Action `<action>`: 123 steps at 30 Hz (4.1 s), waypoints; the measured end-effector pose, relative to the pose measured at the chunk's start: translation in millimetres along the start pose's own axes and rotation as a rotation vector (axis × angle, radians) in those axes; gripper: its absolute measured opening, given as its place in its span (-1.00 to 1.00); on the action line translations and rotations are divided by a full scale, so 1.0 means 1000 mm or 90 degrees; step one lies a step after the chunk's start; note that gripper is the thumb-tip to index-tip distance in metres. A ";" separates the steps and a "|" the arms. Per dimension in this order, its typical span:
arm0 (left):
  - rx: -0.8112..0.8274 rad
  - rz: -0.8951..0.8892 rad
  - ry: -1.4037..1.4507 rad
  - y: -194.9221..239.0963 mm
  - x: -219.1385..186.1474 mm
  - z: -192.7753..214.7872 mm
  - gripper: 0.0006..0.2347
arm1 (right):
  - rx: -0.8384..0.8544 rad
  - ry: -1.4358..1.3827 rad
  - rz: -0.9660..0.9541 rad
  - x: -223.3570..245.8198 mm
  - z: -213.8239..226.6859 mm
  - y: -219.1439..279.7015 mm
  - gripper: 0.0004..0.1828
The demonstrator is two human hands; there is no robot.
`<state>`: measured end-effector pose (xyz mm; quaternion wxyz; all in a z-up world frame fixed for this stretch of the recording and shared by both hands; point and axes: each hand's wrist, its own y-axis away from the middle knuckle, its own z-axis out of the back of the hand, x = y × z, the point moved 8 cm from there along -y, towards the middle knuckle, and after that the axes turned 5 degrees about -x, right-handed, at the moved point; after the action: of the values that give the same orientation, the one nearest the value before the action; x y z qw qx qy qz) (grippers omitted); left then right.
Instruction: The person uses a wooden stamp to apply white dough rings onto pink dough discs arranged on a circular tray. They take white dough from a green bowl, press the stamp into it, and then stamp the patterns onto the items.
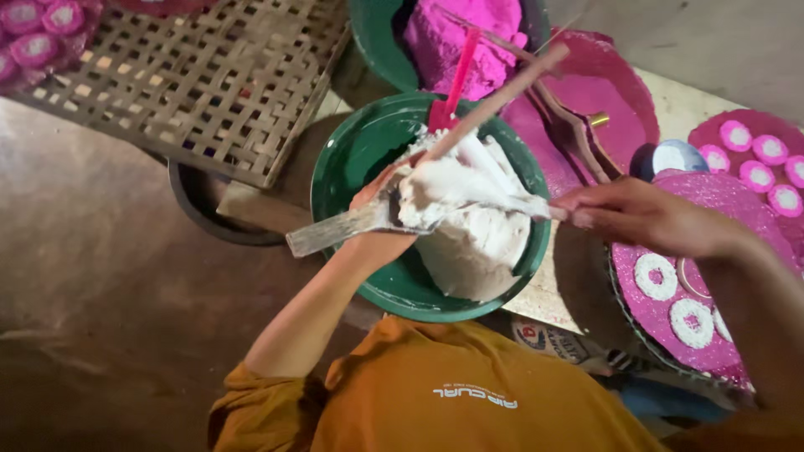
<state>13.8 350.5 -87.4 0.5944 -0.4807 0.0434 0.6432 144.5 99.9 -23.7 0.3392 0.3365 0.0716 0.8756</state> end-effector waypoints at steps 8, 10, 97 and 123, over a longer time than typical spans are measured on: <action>0.221 0.208 -0.046 0.013 0.027 -0.049 -0.41 | -0.142 0.712 0.208 0.107 -0.039 -0.023 -0.60; 0.161 0.063 0.009 0.023 0.015 -0.056 -0.42 | -0.258 0.745 0.363 0.141 -0.061 -0.017 -0.69; -0.020 0.121 -0.269 -0.010 0.041 0.004 -0.49 | -0.155 -0.226 -0.060 -0.007 -0.110 -0.047 -0.63; 0.600 0.535 0.990 0.091 -0.102 -0.170 -0.57 | -0.382 -1.060 0.539 -0.010 -0.018 0.051 -0.26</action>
<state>20.1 143.5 -156.4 0.2549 -0.4288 0.8369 0.2254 110.2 56.5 -24.3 0.0107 0.7443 -0.5424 0.3895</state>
